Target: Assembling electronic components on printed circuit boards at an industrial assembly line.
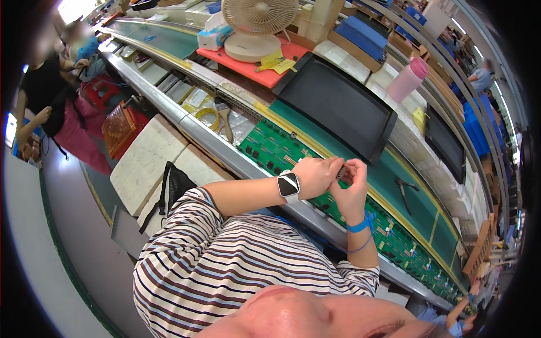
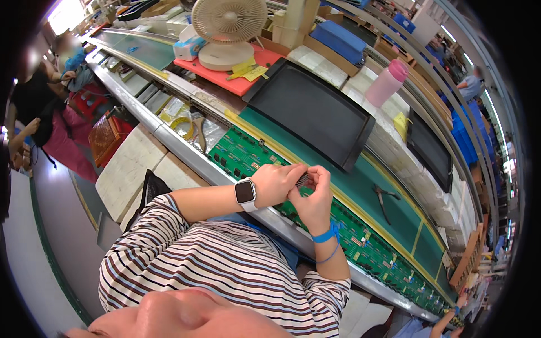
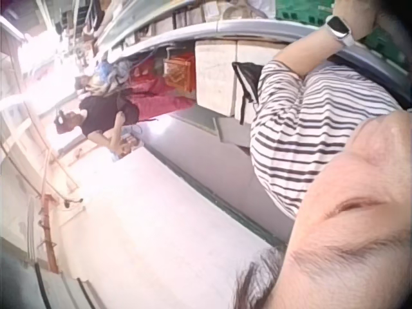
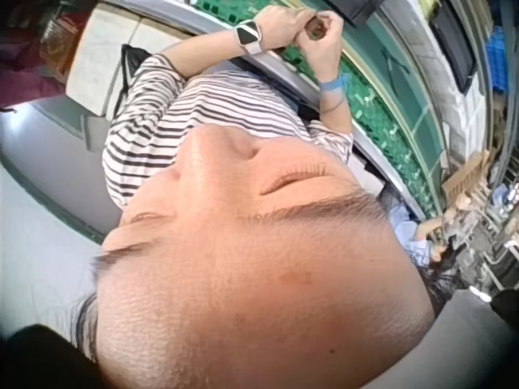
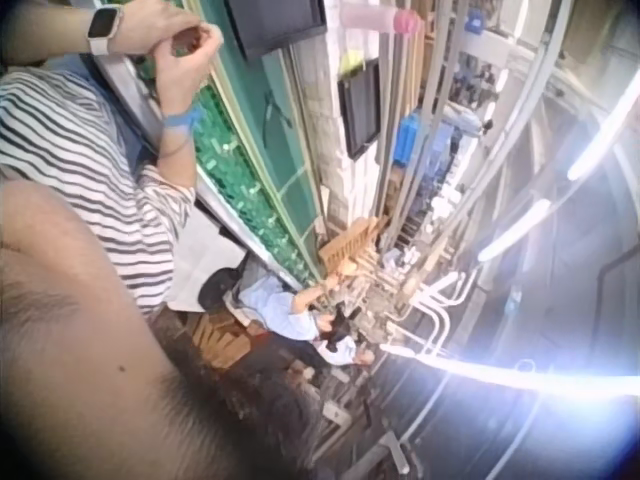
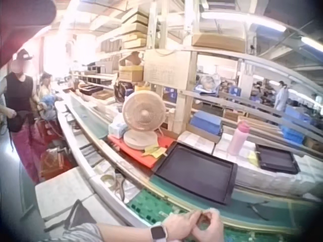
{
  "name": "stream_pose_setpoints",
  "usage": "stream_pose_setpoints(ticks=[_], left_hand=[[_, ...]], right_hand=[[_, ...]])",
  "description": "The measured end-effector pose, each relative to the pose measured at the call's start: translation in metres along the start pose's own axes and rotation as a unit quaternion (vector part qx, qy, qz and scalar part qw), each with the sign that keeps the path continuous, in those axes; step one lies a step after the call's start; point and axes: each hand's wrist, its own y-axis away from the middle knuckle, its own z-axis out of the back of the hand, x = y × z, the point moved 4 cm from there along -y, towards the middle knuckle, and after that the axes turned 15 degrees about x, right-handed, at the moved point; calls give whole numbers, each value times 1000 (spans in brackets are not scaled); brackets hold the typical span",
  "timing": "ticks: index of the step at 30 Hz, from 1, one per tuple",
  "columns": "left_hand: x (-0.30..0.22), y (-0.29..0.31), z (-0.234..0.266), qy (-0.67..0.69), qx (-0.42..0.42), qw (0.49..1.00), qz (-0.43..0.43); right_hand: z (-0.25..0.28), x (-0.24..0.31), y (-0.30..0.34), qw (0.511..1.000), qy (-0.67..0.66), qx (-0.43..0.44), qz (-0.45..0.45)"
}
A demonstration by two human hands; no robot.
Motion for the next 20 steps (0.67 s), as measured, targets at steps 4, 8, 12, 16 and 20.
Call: stream_pose_setpoints(ticks=[4,8,12,16,20], left_hand=[[22,-5,5,25,-2,1000,-18],[53,-7,2,25,12,999,-37],[45,-25,-11,57,10,997,-49],[30,-43,-26,62,9,994,-84],[28,-47,-32,63,66,994,-52]], right_hand=[[-7,14,-17,997,59,-49,28],[-21,17,-32,992,109,-64,-5],[0,8,-27,992,105,-55,-37],[24,-1,-13,983,150,-94,-40],[27,-5,-6,987,130,-85,-30]])
